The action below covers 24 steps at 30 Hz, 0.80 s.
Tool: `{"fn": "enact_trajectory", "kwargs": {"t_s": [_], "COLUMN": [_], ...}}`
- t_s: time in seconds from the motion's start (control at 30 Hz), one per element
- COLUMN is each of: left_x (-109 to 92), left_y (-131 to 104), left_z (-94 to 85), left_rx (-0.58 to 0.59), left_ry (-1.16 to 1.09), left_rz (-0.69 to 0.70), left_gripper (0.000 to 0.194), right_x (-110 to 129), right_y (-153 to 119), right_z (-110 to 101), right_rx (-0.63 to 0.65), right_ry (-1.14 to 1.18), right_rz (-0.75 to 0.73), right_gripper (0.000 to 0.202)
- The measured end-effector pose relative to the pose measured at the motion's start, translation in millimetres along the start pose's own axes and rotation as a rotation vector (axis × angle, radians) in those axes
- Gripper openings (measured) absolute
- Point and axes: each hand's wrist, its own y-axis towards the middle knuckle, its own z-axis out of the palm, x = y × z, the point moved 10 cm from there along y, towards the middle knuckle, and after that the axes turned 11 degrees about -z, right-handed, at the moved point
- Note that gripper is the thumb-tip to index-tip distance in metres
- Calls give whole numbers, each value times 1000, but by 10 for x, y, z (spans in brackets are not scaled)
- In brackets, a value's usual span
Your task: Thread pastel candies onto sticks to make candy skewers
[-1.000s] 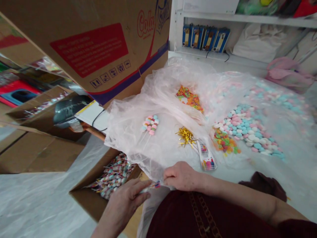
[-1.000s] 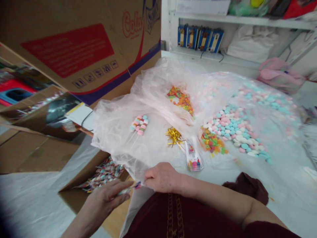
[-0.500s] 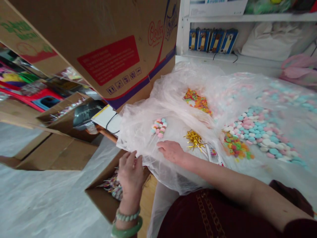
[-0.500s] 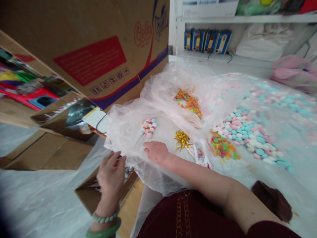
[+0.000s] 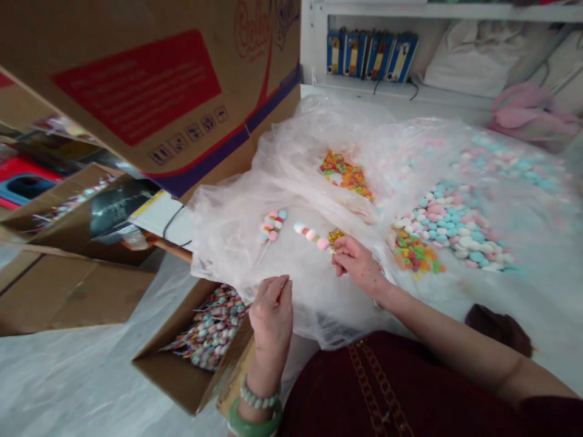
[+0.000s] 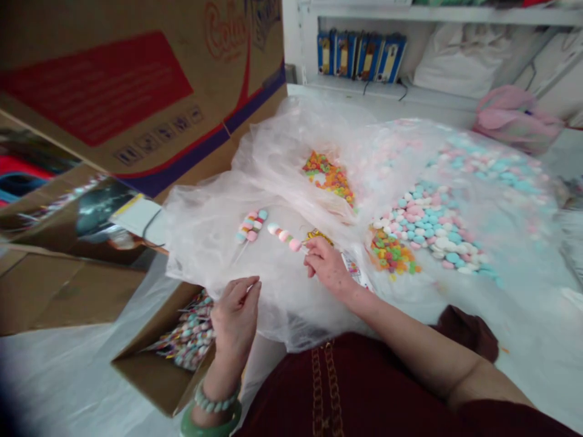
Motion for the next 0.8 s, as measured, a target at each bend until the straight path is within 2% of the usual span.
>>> {"fn": "enact_trajectory", "kwargs": {"t_s": [0.07,0.1,0.17,0.23,0.33,0.43,0.5,0.6,0.7,0.8], "left_x": [-225,-362,-650,-862,-972,-947,-836,-685,-657,-554], "left_y": [-31,-65,-200,-377,-515,-549,-525,-498,-471,-439], "left_z": [211,380,816,1266,1726,1989,2047,1992,1800,1557], "left_rx": [99,186,403,565,574,587,631,694,661,617], "left_ry": [-43,-66,-49,116,439,564,556,490,349,-12], "left_rz": [16,25,47,65,82,92,4,-143,-178,-312], "left_gripper": [17,17,19,27,41,47,39,31,33,29], "right_x": [-151,-239,-392,-464,-503,-518,-511,-511,-475,-402], "right_y": [-171,-268,-468,-613,-764,-879,-915,-923,-886,-857], "right_z": [-328,-473,-750,-1027,-1351,-1486,-1513,-1454,-1329,-1115], "right_rx": [-26,-23,-29,-82,-191,-234,-236,-209,-179,-115], "right_ry": [264,348,464,540,601,613,598,596,619,629], "right_rz": [143,228,373,408,376,362,342,334,313,310], "right_gripper": [19,19,18,20,21,19,17,17,17,18]}}
